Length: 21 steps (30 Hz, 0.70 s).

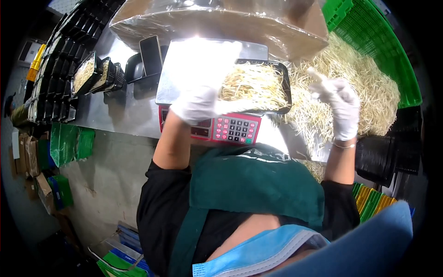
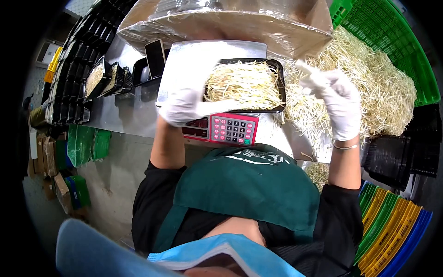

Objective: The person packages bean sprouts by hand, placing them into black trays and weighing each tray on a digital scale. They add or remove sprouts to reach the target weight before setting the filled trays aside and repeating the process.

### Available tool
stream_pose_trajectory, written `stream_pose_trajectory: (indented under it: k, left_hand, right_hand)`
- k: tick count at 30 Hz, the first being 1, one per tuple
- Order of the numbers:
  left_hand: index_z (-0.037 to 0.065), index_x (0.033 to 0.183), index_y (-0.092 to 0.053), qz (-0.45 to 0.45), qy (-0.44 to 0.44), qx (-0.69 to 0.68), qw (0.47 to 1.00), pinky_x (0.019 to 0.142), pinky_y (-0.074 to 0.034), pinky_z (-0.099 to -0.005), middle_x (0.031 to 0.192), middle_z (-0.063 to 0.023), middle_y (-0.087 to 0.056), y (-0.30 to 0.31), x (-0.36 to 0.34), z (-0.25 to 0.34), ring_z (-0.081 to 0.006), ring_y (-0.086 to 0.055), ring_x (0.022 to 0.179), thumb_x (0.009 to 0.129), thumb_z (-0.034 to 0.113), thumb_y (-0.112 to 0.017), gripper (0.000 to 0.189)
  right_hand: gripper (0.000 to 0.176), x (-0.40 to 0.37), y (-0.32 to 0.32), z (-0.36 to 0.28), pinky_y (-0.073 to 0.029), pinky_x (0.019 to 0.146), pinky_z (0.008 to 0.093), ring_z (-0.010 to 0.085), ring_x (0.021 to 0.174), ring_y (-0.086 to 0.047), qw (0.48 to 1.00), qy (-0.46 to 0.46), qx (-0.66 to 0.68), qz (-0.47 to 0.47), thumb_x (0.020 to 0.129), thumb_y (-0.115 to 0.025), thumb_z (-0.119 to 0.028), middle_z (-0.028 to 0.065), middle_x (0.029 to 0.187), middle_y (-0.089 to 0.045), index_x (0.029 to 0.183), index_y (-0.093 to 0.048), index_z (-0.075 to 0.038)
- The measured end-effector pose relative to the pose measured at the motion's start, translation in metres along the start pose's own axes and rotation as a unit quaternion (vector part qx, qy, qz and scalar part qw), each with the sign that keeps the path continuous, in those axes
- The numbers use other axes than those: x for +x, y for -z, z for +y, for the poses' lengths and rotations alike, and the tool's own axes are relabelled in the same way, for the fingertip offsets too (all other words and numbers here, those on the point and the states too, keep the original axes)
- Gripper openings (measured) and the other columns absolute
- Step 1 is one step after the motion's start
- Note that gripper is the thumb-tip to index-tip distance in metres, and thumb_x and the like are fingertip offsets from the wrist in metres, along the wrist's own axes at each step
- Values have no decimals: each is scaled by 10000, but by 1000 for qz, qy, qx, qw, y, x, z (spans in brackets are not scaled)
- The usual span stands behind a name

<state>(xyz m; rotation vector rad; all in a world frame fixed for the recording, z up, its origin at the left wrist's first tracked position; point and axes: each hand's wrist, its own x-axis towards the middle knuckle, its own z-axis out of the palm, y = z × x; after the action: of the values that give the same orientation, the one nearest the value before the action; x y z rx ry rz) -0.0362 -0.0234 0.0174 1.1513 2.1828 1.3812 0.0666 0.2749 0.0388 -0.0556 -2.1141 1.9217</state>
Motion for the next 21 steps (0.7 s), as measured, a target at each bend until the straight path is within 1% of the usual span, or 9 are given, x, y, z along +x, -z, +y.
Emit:
stream_pose_trajectory:
  k: [2, 6, 8, 9, 10, 14, 18, 19, 21]
  left_hand:
    - [-60, 1263, -492, 69, 106, -133, 983, 804, -528, -285, 998, -138, -668, 6, -17, -19, -185, -640, 899, 844, 166, -718, 527]
    - [22, 920, -580, 258, 29, -220, 940, 750, -506, -246, 1021, -119, -631, -16, -26, -37, -144, -617, 915, 848, 84, -692, 147]
    - [24, 1039, -523, 287, -28, 110, 951, 803, -520, -292, 1102, -135, -590, -17, -36, -38, -185, -614, 994, 809, 83, -719, 308]
    - [7, 1109, -497, 283, -38, 46, 957, 823, -518, -307, 1117, -145, -585, -18, -35, -25, -201, -613, 1006, 798, 101, -732, 401]
    - [-10, 1179, -472, 279, -45, -19, 959, 843, -517, -323, 1131, -156, -579, -19, -32, -14, -218, -613, 1017, 787, 119, -745, 495]
    - [-37, 1425, -277, 126, -42, 183, 974, 1122, -213, -483, 1352, -241, -403, -27, 5, -5, -358, -337, 1328, 770, 397, -711, 897]
    - [5, 1427, -299, 102, -40, 353, 929, 1102, -186, -558, 1377, -205, -394, -48, 25, -22, -365, -373, 1289, 726, 465, -683, 923]
    - [21, 1428, -305, 63, 5, 363, 930, 1086, -193, -584, 1369, -201, -405, -47, 25, -18, -362, -388, 1270, 699, 461, -689, 935]
    - [33, 1422, -315, 14, 56, 327, 943, 1060, -226, -595, 1341, -194, -433, -42, 33, -9, -358, -417, 1225, 696, 462, -682, 920]
  right_hand:
    - [154, 6, -30, -29, -550, 671, 267, 179, 786, -676, 997, 71, 41, 14, 900, -630, -127, 172, 944, -697, 944, -642, 19]
    - [160, 44, -58, 23, -503, 792, 253, 147, 903, -633, 964, 146, -100, -200, 841, -665, -32, 90, 962, -693, 992, -684, 15]
    - [271, 49, -70, 24, -484, 868, 286, 157, 1012, -612, 965, 63, -132, -217, 823, -646, -13, 108, 1059, -683, 1093, -671, -3]
    - [334, 54, -65, 18, -436, 969, 302, 186, 1107, -587, 940, 167, -199, -220, 823, -647, -37, 128, 1155, -658, 1155, -643, 1]
    - [467, 50, -58, 20, -365, 1058, 334, 222, 1238, -508, 967, 114, -106, -203, 847, -642, -133, 156, 1313, -561, 1287, -546, -11]
    - [724, 35, -82, 22, -294, 1112, 368, 299, 1348, -374, 912, 120, -350, -176, 853, -620, -311, 198, 1466, -362, 1449, -315, -35]
    - [612, 20, -111, 44, -386, 1028, 404, 402, 1196, -486, 956, 106, -218, -163, 847, -636, -349, 254, 1297, -486, 1314, -453, 2]
    - [602, 22, -107, 40, -426, 980, 417, 398, 1118, -544, 878, 234, -399, -128, 838, -643, -358, 239, 1189, -561, 1279, -475, 15]
    - [586, 39, -103, 25, -442, 961, 418, 390, 1100, -561, 873, 131, -422, -205, 837, -645, -359, 230, 1159, -584, 1258, -490, 18]
